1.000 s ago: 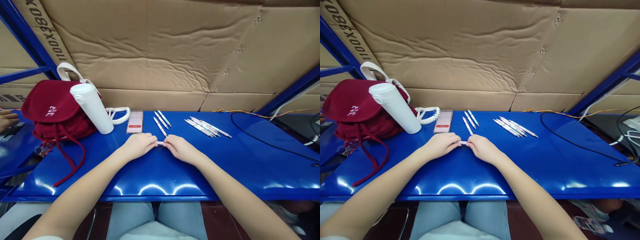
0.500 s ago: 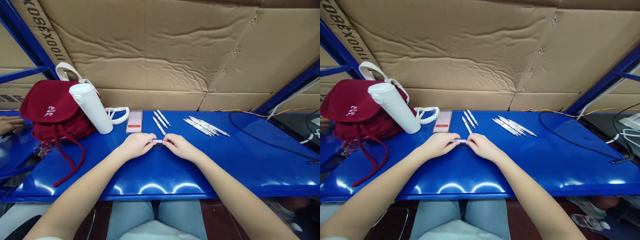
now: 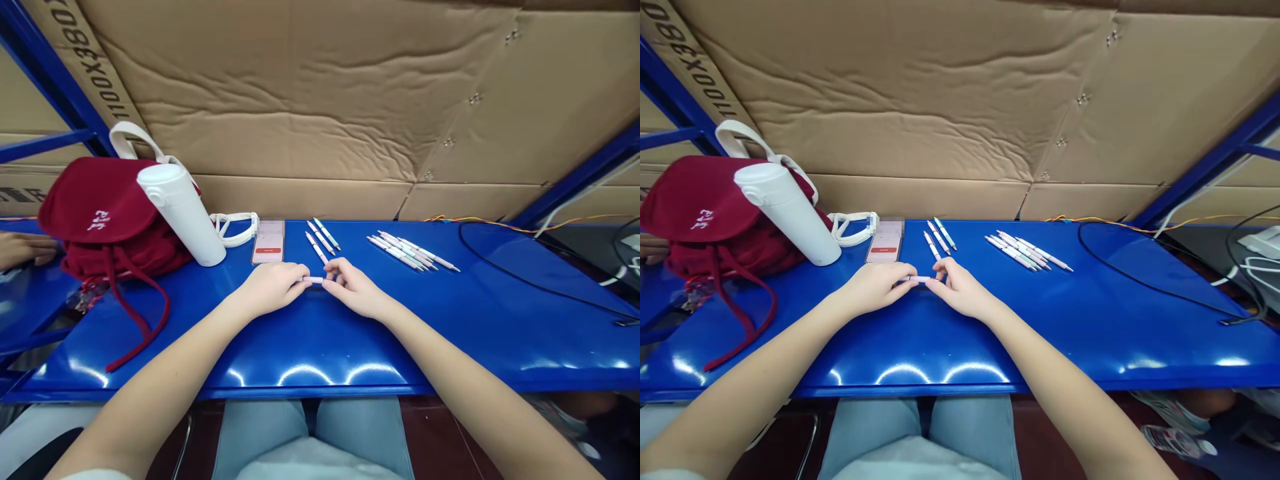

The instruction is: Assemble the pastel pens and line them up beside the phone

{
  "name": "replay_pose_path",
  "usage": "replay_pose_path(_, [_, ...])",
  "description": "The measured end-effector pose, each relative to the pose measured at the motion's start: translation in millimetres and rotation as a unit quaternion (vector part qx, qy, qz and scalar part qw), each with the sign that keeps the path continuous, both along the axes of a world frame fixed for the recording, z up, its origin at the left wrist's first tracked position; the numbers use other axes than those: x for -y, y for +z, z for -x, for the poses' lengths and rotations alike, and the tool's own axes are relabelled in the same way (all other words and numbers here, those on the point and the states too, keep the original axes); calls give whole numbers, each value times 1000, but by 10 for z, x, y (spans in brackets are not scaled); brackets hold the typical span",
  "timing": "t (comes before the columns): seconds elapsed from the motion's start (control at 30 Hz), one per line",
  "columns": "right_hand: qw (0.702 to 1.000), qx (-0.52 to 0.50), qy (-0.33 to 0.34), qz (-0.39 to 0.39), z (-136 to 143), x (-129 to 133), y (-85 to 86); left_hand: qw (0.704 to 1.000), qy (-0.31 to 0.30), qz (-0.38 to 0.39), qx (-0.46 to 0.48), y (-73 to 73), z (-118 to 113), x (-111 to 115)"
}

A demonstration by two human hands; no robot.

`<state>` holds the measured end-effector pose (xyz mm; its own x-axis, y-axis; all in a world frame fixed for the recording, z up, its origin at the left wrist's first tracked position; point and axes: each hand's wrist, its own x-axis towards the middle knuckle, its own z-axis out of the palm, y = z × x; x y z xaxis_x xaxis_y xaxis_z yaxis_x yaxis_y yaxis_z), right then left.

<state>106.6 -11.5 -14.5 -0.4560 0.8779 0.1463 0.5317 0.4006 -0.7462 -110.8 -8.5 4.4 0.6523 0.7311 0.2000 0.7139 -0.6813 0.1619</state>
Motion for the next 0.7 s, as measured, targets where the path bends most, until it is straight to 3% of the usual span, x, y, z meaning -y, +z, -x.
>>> replay_pose_path(0.1, [999, 24, 12, -25, 7, -4, 9, 1000, -4, -1, -2, 7, -1, 5])
replay_pose_path(0.27, [1000, -15, -13, 22, 20, 11, -10, 1000, 5, 3, -4, 15, -1, 12])
replay_pose_path(0.47, [1000, -5, 10, 7, 21, -6, -14, 1000, -4, -2, -11, 4, 1, 5])
replay_pose_path(0.7, [1000, -10, -19, 21, -46, -49, -7, 1000, 16, 0, -11, -6, 29, -34])
